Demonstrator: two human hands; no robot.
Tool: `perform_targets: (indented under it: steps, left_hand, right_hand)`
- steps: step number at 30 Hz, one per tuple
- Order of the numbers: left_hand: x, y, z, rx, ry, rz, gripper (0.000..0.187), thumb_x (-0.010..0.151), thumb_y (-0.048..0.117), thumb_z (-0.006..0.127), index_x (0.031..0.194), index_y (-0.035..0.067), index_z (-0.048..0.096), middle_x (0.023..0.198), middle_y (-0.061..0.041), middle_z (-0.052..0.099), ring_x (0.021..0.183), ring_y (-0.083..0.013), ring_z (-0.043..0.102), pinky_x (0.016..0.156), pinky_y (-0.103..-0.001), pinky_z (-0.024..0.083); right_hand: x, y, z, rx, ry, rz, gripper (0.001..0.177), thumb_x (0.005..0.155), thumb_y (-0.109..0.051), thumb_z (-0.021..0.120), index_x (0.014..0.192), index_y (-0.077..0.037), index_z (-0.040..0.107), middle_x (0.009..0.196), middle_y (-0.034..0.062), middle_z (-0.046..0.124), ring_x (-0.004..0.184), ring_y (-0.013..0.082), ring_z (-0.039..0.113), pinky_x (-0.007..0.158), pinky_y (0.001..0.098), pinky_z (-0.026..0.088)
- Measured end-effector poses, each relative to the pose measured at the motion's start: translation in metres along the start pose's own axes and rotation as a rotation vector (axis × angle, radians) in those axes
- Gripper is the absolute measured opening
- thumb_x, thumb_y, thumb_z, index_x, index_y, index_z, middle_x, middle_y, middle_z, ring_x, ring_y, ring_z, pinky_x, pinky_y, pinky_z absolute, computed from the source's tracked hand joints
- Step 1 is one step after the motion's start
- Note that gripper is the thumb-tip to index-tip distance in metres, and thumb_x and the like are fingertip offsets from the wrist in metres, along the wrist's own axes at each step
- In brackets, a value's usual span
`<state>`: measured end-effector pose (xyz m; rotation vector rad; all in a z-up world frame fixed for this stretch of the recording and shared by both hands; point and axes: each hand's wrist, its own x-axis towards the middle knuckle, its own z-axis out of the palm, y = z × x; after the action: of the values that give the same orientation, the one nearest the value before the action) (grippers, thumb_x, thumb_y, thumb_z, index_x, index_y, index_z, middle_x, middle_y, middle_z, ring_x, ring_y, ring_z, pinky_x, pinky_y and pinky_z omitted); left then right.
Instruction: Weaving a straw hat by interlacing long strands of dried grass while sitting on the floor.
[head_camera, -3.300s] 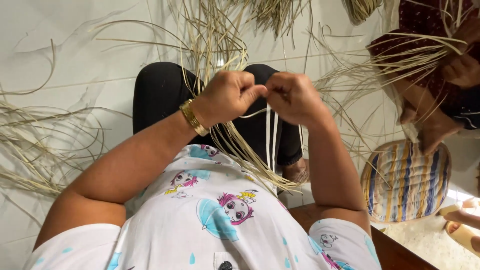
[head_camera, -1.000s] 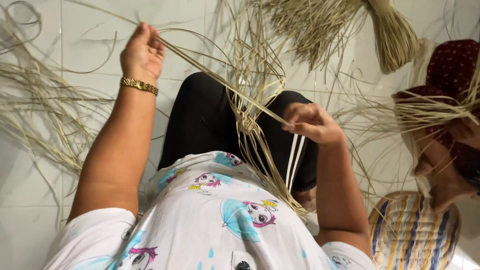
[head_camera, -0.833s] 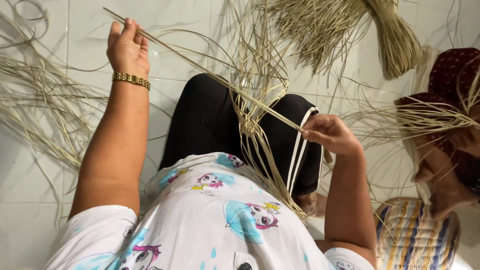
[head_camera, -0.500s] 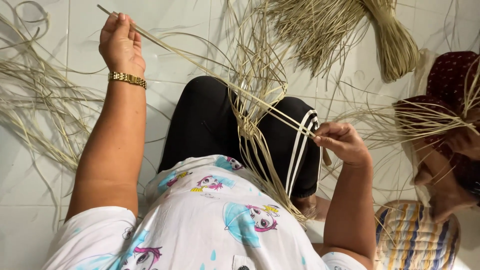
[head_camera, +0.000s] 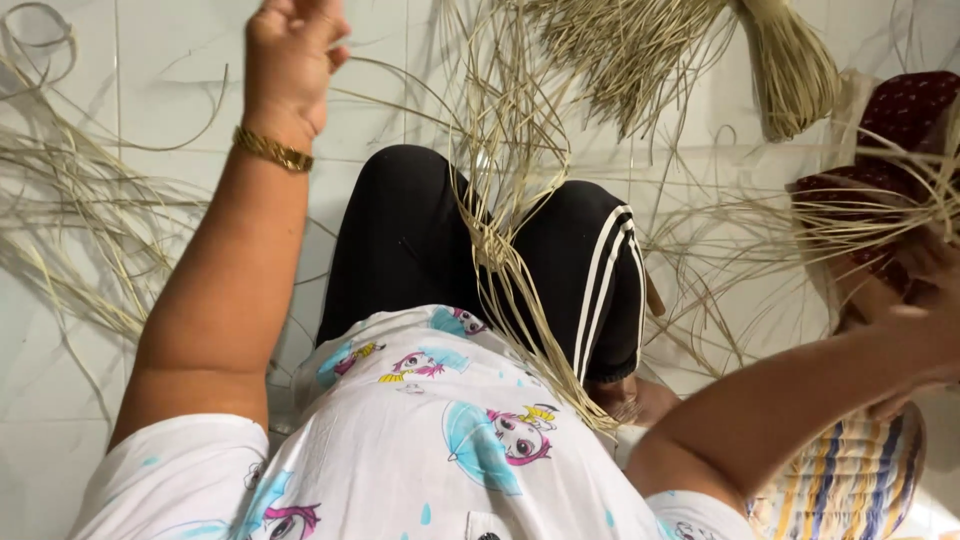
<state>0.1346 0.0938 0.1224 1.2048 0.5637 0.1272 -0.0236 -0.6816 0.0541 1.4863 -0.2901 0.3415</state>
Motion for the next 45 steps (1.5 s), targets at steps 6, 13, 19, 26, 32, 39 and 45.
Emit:
perform_targets:
  steps: [6,13,19,26,32,39,45]
  left_hand:
    - [-0.097,0.027,0.057,0.267,-1.051,0.371,0.005,0.104,0.007,0.067,0.104,0.012,0.069,0.099,-0.004,0.077,0.090,-0.0101,0.074,0.083,-0.023,0.065]
    - [-0.124,-0.024,0.087,0.636,-1.335,0.397,0.025,0.099,0.028,0.066,0.094,0.008,0.080,0.093,-0.015,0.078,0.081,-0.0273,0.071,0.074,-0.040,0.057]
    - [-0.077,-0.138,0.061,1.524,-1.115,0.454,0.041,0.088,0.043,0.072,0.064,0.010,0.070,0.057,-0.007,0.063,0.060,-0.0268,0.066,0.058,-0.038,0.054]
    - [-0.065,-0.148,0.050,1.484,-1.217,0.176,0.024,0.087,0.037,0.074,0.075,0.016,0.079,0.052,-0.001,0.068,0.062,-0.0270,0.073,0.065,-0.033,0.056]
    - [-0.072,-0.149,0.023,1.328,-1.117,0.067,0.021,0.093,0.025,0.066,0.094,0.007,0.077,0.079,-0.010,0.076,0.084,-0.0307,0.074,0.074,-0.040,0.059]
    - [-0.115,-0.152,0.011,0.330,-0.867,0.164,0.008,0.098,-0.005,0.063,0.091,-0.002,0.067,0.084,-0.012,0.068,0.087,-0.0193,0.071,0.079,-0.037,0.062]
    - [-0.136,-0.198,0.046,0.061,-0.805,0.008,0.006,0.097,-0.001,0.067,0.092,-0.002,0.063,0.081,-0.008,0.070,0.081,-0.0118,0.068,0.075,-0.034,0.063]
  right_hand:
    - [0.070,0.085,-0.249,1.067,-0.179,-0.082,0.026,0.100,-0.033,0.045,0.112,-0.015,0.059,0.104,-0.0038,0.059,0.085,0.0088,0.053,0.071,0.0241,0.041]
    - [0.062,0.005,-0.416,2.023,-0.775,-0.679,0.016,0.087,-0.030,0.067,0.100,-0.026,0.076,0.091,-0.0005,0.073,0.092,0.0243,0.074,0.077,0.0383,0.056]
    - [0.043,0.017,-0.445,2.220,-1.122,-0.598,0.017,0.091,-0.030,0.068,0.082,-0.017,0.074,0.059,-0.0024,0.070,0.055,0.0128,0.072,0.053,0.0255,0.055]
    - [0.043,0.035,-0.462,2.258,-1.163,-0.515,0.015,0.086,-0.021,0.067,0.078,-0.011,0.076,0.056,0.0049,0.068,0.051,0.0176,0.068,0.047,0.0292,0.053]
    - [0.042,0.030,-0.467,2.246,-1.022,-0.494,0.014,0.085,-0.023,0.069,0.083,-0.012,0.078,0.061,0.0074,0.070,0.062,0.0295,0.070,0.059,0.0405,0.056]
    - [0.079,0.118,-0.433,2.057,-0.594,-0.483,0.014,0.093,-0.030,0.071,0.096,-0.018,0.078,0.089,0.0100,0.074,0.088,0.0373,0.072,0.075,0.0470,0.059]
    - [0.071,0.118,-0.383,1.951,-0.649,-0.496,0.013,0.092,-0.030,0.074,0.095,-0.017,0.077,0.090,0.0093,0.073,0.087,0.0375,0.071,0.076,0.0491,0.057]
